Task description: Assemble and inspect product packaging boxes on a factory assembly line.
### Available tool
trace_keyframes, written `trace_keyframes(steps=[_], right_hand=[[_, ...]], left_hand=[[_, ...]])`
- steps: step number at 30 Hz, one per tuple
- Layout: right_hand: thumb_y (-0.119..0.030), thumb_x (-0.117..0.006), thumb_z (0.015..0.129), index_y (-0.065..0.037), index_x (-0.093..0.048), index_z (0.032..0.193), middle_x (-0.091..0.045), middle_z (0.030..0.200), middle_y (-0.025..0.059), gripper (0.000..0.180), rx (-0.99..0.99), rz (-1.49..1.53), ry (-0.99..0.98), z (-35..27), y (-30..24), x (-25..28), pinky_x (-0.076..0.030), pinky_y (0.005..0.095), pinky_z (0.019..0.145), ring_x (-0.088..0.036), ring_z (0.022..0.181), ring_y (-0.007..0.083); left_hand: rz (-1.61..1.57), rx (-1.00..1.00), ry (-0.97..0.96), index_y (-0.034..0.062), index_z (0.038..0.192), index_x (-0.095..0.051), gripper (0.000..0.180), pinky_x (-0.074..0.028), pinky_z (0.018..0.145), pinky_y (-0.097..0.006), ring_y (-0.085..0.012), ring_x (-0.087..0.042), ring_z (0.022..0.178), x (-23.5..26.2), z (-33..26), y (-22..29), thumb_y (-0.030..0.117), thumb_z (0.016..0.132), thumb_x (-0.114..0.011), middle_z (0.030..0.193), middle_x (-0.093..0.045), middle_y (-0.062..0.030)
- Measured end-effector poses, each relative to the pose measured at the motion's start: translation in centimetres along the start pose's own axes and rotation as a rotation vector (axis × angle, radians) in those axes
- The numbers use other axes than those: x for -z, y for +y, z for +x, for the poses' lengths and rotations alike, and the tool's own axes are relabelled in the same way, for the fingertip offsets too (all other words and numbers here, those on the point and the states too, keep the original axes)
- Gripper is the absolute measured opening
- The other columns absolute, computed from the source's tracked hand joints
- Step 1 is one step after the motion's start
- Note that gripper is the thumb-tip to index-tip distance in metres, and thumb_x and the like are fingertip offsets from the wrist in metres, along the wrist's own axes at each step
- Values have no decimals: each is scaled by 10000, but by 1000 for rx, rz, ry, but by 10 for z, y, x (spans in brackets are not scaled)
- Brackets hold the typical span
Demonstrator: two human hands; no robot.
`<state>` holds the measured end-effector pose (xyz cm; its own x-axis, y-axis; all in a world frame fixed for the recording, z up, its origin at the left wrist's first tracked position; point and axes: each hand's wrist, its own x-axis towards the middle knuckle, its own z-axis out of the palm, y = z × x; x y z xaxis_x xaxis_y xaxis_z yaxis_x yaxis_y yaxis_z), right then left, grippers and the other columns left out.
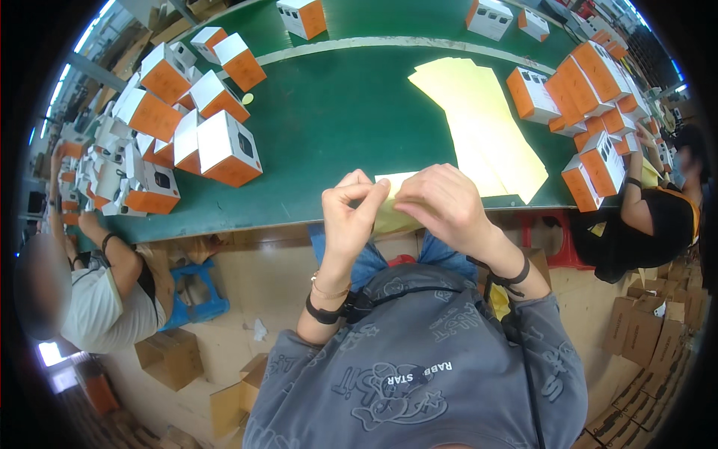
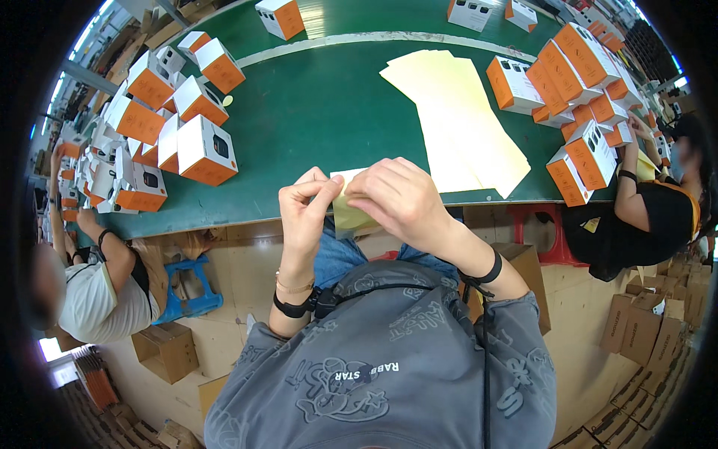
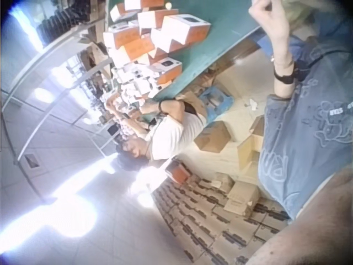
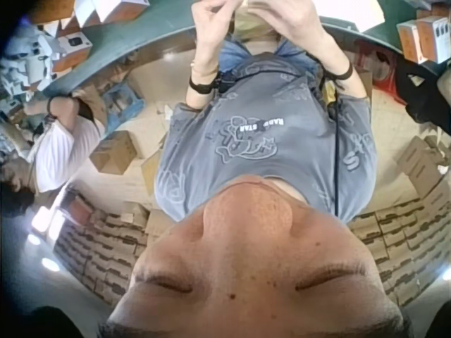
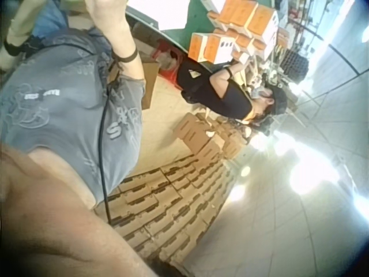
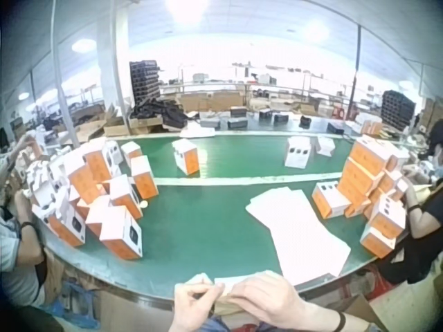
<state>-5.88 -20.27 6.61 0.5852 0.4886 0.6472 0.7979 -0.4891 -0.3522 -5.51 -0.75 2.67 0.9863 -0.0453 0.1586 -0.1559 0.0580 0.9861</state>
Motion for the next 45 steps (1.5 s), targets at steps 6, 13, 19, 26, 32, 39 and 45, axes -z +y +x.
trace_keyframes(steps=[6, 13, 19, 26, 32, 39, 45], right_hand=[[-74, -839, 811, -47, -773, 1077, -720, 1015, 74, 275, -88, 100, 53, -1, 1, -7, -521, 375, 732, -687, 861, 252], [-85, -843, 805, -53, -785, 957, -728, 1016, 60, 165, -62, 46, 22, 0, 0, -2, -496, 364, 736, -681, 851, 233], [-61, -842, 779, -52, -767, 922, -735, 1003, 59, 161, -51, 46, 51, -1, -1, -3, -497, 371, 754, -684, 866, 236], [-31, -820, 789, -39, -731, 932, -730, 1017, 65, 169, -60, 56, 43, 0, -1, -5, -500, 376, 758, -686, 879, 249], [-13, -794, 813, -28, -700, 947, -714, 1048, 81, 164, -93, 52, 17, -1, 0, -5, -499, 375, 757, -689, 894, 260], [-5, -793, 807, -34, -692, 958, -718, 1049, 92, 185, -72, 104, -8, 1, -1, -5, -515, 380, 783, -697, 907, 278], [75, -820, 728, -31, -721, 934, -741, 1072, 105, 251, -128, 131, 134, 1, -9, 7, -558, 378, 802, -712, 955, 295]], left_hand=[[-126, 61, -27, -56, 756, -748, 203, -314, 587, -270, -57, -440, 666, 4, -1, 1, 35, 937, -739, 676, -514, 15], [-158, 123, -54, -41, 759, -754, 235, -298, 566, -260, -41, -425, 656, 4, -2, 2, 76, 962, -741, 702, -507, 30], [-131, 75, -43, -51, 780, -752, 218, -306, 591, -264, -47, -421, 671, 3, -2, 0, 64, 965, -733, 702, -500, 29], [-98, 48, -33, -55, 806, -752, 214, -314, 605, -266, -51, -432, 686, 2, -1, -4, 73, 976, -732, 693, -509, 25], [-100, 62, -38, -41, 826, -766, 184, -266, 635, -266, -48, -378, 722, -1, 0, -7, 48, 982, -725, 745, -481, 48], [42, 30, 6, -47, 864, -761, 189, -330, 613, -265, -55, -437, 702, 2, 1, -12, 93, 988, -740, 730, -532, 15], [-61, 35, 79, -21, 1032, -684, 121, -444, 732, -232, -47, -553, 821, 33, -8, -18, 89, 1060, -644, 910, -639, 20]])
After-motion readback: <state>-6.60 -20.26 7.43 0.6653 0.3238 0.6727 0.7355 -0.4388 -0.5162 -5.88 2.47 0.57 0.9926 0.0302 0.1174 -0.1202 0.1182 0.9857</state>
